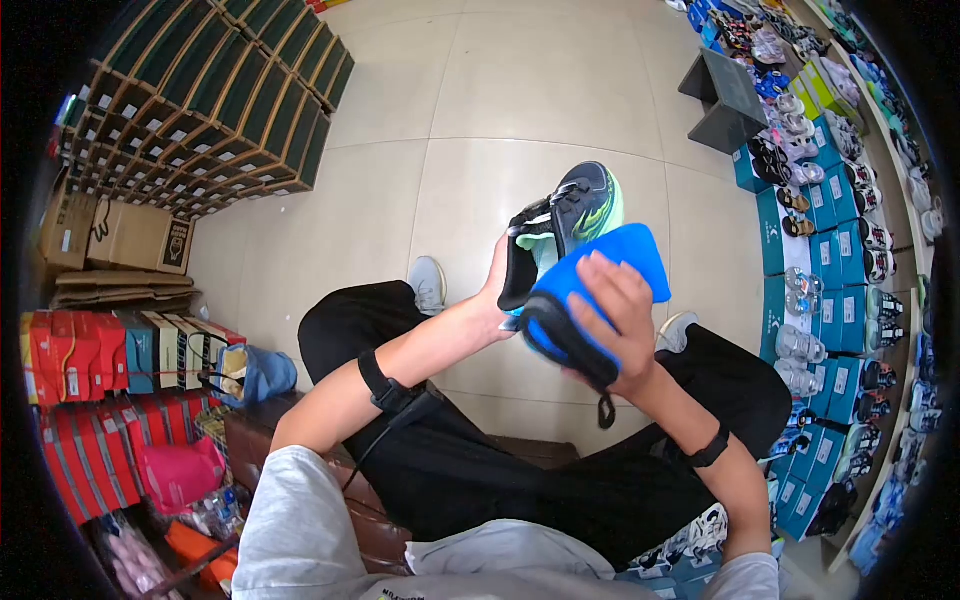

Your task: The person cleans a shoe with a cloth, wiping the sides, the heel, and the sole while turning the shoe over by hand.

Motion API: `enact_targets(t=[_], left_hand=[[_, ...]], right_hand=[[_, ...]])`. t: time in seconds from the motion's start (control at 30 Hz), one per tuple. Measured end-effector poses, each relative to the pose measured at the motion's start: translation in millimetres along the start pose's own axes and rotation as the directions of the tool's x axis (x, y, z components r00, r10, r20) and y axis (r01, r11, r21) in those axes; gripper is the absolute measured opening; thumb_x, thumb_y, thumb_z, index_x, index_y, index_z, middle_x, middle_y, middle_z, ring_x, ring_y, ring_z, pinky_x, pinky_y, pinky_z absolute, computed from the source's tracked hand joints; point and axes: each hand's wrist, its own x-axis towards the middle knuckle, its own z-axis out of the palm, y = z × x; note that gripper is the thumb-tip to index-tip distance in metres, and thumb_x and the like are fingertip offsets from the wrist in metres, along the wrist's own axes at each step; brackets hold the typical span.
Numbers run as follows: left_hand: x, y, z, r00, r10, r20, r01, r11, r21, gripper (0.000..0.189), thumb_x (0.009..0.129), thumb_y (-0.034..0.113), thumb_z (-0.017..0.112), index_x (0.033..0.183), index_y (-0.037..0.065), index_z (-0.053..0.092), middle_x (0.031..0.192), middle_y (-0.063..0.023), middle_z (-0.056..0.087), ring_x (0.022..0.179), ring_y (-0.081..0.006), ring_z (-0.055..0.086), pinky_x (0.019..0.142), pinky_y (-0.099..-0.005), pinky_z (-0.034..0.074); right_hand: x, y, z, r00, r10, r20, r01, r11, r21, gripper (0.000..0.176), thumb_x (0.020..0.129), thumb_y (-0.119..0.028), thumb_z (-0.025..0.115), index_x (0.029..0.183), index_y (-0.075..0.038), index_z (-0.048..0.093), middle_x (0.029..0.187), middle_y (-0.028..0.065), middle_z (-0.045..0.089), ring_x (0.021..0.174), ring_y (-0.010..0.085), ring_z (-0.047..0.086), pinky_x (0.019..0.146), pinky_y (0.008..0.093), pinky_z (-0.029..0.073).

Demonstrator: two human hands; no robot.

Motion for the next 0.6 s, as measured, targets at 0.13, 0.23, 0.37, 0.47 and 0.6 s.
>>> enact_targets(t=[0.13, 0.23, 0.37, 0.47, 0.6], left_hand=[[15.6, 5.2, -16.1, 0.965, 0.018, 0.262, 0.040, 0.976, -0.213, 0.057, 0.097, 0.050, 0.043, 0.126, 0.005, 0.062, 0.119, -0.0175, 0.068, 0.105, -0.0295, 0.067, 0.094, -0.0418, 0.054], [17.6, 0.9, -20.9, 0.950, 0.069, 0.303, -0.018, 0.986, -0.167, 0.053, 0.098, 0.047, 0.045, 0.124, 0.005, 0.063, 0.115, -0.0168, 0.069, 0.101, -0.0280, 0.068, 0.092, -0.0417, 0.055], [12.1, 5.8, -5.5, 0.959, -0.034, 0.280, 0.076, 0.987, -0.142, 0.052, 0.100, 0.047, 0.043, 0.123, 0.005, 0.063, 0.115, -0.0161, 0.069, 0.101, -0.0280, 0.068, 0.094, -0.0420, 0.054], [7.6, 3.5, 2.3, 0.980, -0.052, 0.190, 0.062, 0.997, -0.049, 0.053, 0.101, 0.047, 0.040, 0.127, 0.006, 0.061, 0.120, -0.0151, 0.068, 0.105, -0.0277, 0.067, 0.096, -0.0421, 0.053], [6.7, 2.8, -2.6, 0.958, -0.088, 0.272, 0.105, 0.993, -0.049, 0.056, 0.101, 0.051, 0.038, 0.129, 0.007, 0.061, 0.126, -0.0130, 0.066, 0.111, -0.0263, 0.064, 0.101, -0.0420, 0.050]], right_hand=[[-8.6, -11.8, 5.4, 0.970, -0.228, 0.084, 0.234, 0.969, -0.077, 0.035, 0.098, -0.020, 0.050, 0.130, -0.021, 0.065, 0.136, 0.0035, 0.063, 0.128, 0.0182, 0.056, 0.112, 0.0366, 0.032], [-9.3, -11.9, 5.9, 0.928, -0.358, 0.106, 0.369, 0.923, -0.110, 0.034, 0.098, -0.021, 0.052, 0.130, -0.023, 0.065, 0.136, 0.0003, 0.063, 0.128, 0.0146, 0.056, 0.112, 0.0347, 0.032], [-8.0, -5.9, 2.0, 0.946, -0.313, 0.085, 0.319, 0.946, -0.059, 0.035, 0.097, -0.023, 0.054, 0.130, -0.021, 0.065, 0.136, 0.0030, 0.063, 0.128, 0.0176, 0.056, 0.112, 0.0373, 0.032], [-4.5, -1.0, -3.1, 0.991, -0.125, 0.037, 0.125, 0.992, 0.010, 0.038, 0.095, -0.029, 0.057, 0.130, -0.018, 0.066, 0.137, 0.0081, 0.062, 0.129, 0.0232, 0.055, 0.111, 0.0408, 0.034], [1.3, 8.0, -6.6, 1.000, 0.024, -0.004, -0.023, 0.997, 0.069, 0.056, 0.088, -0.046, 0.066, 0.131, -0.009, 0.064, 0.141, 0.0169, 0.057, 0.132, 0.0338, 0.053, 0.110, 0.0480, 0.036]])
